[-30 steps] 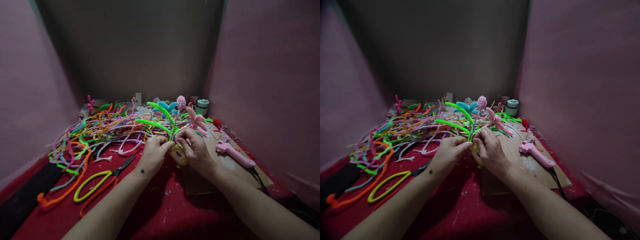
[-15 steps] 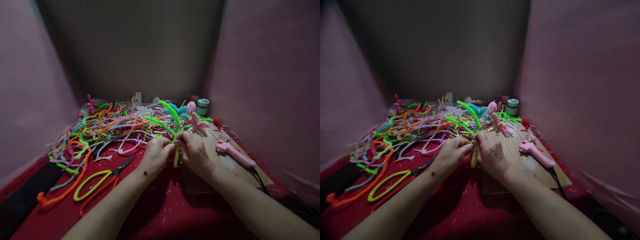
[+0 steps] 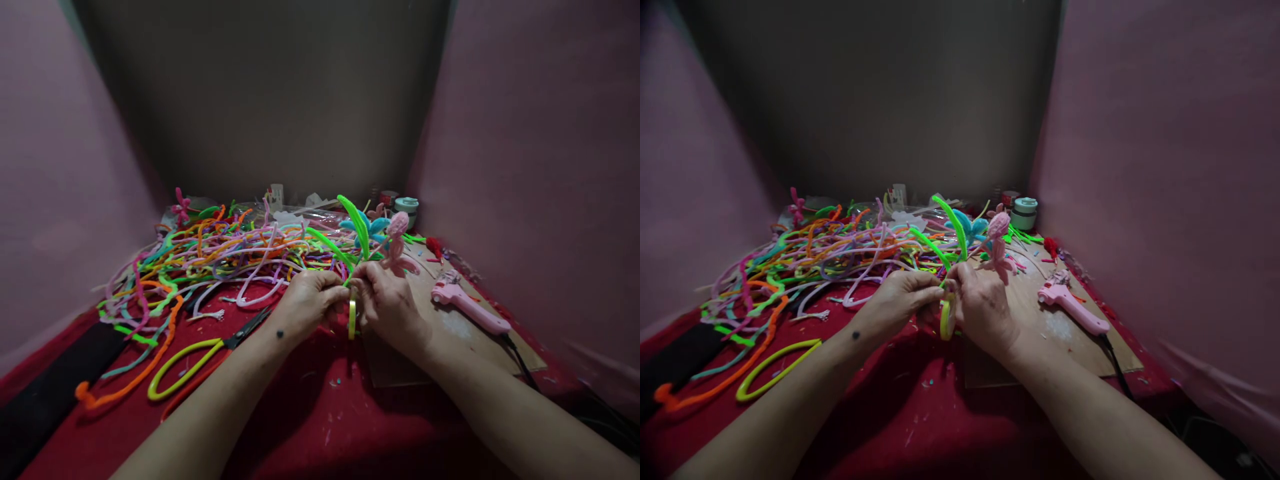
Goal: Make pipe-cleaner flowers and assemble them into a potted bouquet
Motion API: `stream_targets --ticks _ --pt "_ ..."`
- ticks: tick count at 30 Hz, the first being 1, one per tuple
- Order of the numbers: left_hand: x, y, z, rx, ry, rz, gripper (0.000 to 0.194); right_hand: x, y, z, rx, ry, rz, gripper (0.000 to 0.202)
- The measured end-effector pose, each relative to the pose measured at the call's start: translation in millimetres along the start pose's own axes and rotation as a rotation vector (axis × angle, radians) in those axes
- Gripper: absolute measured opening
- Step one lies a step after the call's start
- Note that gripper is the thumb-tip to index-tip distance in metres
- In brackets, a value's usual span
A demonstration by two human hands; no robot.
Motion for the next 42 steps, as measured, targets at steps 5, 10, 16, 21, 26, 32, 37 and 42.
stream_targets --ticks 5,10,16,21,26,32,37,42 --pt "1.6 -3.9 3.0 -0.031 -0.006 -0.015 0.019 0.2 0.8 0.8 -0.026 0.007 -0.020 0.010" --pt "0.4 -4.7 0.5 -0.125 0.048 0.045 0.018 -0.2 1.4 -0.5 -0.031 -0.007 -0.053 0.011" --pt "0.7 -1.7 -0.6 -0.009 -0.047 -0.021 0.015 -0.4 1.8 -0.8 -0.024 -0.006 -0.067 0.012" --pt "1.9 -0.6 -0.1 -0.056 0.022 0.015 0.020 0.0 1.7 -0.5 -0.019 0.040 -0.117 0.012" --pt "2.5 0.5 1.0 -0.105 0.082 0.042 0.026 -0.4 0.3 1.1 -0.040 0.067 -0.123 0.013" --pt "1.0 -0.4 2.1 -0.110 0.146 0.066 0.028 -2.3 -2.2 1.2 -0.059 0.115 -0.148 0.009" --pt "1.9 -0.8 3.0 -0.218 0.215 0.113 0.028 -2.0 -4.8 -1.3 -0.034 0.108 -0.148 0.010" --pt "5.0 1.6 5.3 -0.343 0.255 0.193 0.026 -3.9 -3.9 0.1 -0.167 0.164 -0.156 0.007"
Point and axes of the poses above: each hand's wrist, its own x-axis away from the middle knuckle, its own y-axis out of the palm, z = x × y, the point moved 2 cm from there along -x, towards the middle knuckle, and after that the axes turned 8 degrees about -y, right-handed, at the moved point
